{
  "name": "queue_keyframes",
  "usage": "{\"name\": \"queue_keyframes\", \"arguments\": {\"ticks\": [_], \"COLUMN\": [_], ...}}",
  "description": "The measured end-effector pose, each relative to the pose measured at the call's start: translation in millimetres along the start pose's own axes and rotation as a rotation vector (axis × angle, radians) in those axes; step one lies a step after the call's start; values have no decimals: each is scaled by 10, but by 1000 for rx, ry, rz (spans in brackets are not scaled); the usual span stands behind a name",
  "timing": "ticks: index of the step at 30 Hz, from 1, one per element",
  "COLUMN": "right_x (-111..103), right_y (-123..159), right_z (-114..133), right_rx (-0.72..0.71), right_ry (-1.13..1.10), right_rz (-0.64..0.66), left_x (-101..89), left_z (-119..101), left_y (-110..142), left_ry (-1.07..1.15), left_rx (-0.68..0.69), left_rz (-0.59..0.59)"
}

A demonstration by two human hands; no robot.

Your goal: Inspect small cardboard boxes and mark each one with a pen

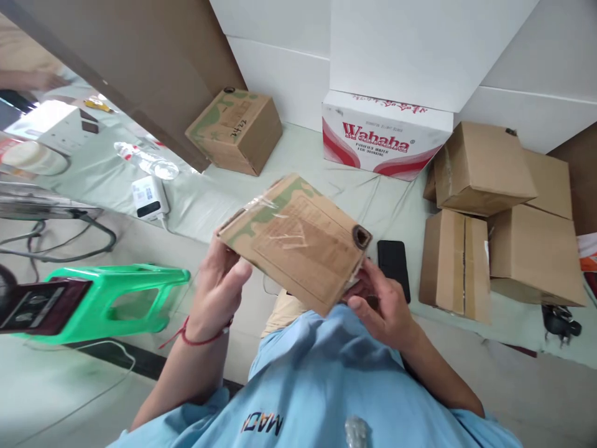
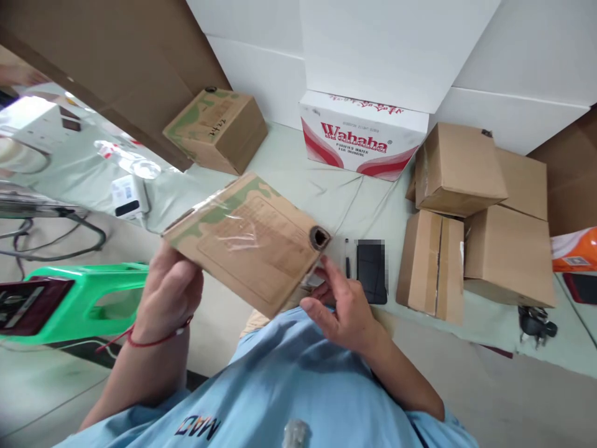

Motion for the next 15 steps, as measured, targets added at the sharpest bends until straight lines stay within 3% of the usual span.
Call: {"name": "queue_keyframes", "arguments": {"ticks": [2,4,6,9,12,15], "right_x": [20,-77,-210,-286,-235,-228], "right_y": [-56,-161,-269,-371,-451,-508], "right_z": [-69,-226,-458,-817,-1018,-1075], "right_rx": [25,133,338,635,711,687], "right_ry": [83,318,652,986,1002,922], "right_rz": [32,-53,-141,-95,-45,-52], "left_x": [-41,-52,-69,-83,-24,19], "left_z": [124,263,362,487,520,286], "left_y": [-121,-224,-303,-394,-491,-534], "left_ry": [56,141,207,253,212,-15], "left_rx": [28,19,30,15,32,207], "left_rz": [-55,-45,-26,-17,31,28]}}
Point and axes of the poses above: each hand's wrist, its own y-axis away from the middle knuckle, its own x-axis out of the palm, z = x × y, the point moved 7 cm from there along -y, towards the middle knuckle, and after that the axes turned 10 degrees about x, right-handed, at the moved point
